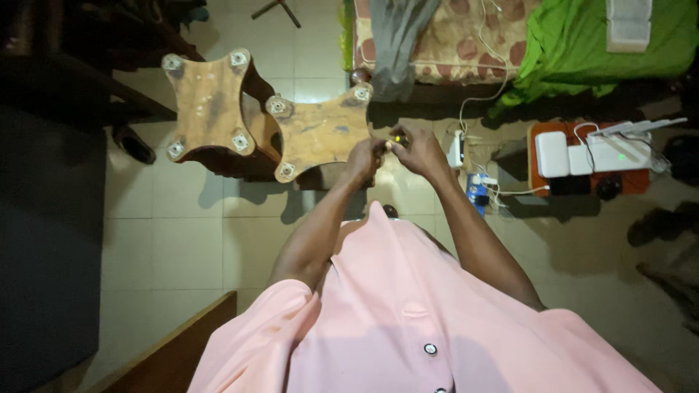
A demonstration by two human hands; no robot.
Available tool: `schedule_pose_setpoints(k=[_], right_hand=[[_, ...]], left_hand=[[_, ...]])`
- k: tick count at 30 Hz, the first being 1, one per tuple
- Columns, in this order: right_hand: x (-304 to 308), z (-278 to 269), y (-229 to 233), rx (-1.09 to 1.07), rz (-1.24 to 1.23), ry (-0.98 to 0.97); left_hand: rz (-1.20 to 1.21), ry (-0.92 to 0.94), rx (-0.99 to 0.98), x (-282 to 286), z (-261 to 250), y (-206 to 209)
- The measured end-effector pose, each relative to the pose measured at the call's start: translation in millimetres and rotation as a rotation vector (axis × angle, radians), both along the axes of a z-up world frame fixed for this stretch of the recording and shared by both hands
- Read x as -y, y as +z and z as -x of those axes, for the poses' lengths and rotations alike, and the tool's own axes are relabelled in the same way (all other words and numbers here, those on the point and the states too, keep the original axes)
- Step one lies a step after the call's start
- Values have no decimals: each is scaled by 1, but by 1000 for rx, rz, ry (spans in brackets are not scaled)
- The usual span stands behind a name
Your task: The person uses a screwdriver to attach small cylindrical wooden parts to the underside of two wooden stools. They repeatedly pick up parts from a nearby table, position them on the stools, and tighten them with the screwdriver.
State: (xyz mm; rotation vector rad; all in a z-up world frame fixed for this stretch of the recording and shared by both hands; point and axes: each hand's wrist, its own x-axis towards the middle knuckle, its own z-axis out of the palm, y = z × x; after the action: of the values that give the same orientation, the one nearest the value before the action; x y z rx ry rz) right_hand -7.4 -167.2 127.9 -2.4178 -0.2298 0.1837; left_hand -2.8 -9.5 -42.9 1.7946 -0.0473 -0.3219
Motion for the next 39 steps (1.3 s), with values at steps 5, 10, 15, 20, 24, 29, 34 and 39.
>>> schedule_pose_setpoints(k=[5,10,15,20,24,29,34,39], right_hand=[[5,-2,17,69,-57,41],[4,-3,20,-9,-96,-24],[-3,1,-4,-147,78,-59],[-16,23,-51,-382,-12,-58],[-45,33,-95,-582,-366,-79],[-78,22,-154,-694,-332,-196],[-103,-4,-217,-764,-328,-125],[-130,-38,-256,-687,-7,-105]], left_hand=[[-223,-55,370,-7,-5,35],[-292,-54,363,-22,-5,51],[-335,11,521,-54,-7,52],[-382,-140,795,-83,-27,57],[-494,-357,858,-96,-33,55],[-447,-143,732,-104,-16,49],[-287,151,515,-121,21,50],[-202,238,492,-137,36,49]])
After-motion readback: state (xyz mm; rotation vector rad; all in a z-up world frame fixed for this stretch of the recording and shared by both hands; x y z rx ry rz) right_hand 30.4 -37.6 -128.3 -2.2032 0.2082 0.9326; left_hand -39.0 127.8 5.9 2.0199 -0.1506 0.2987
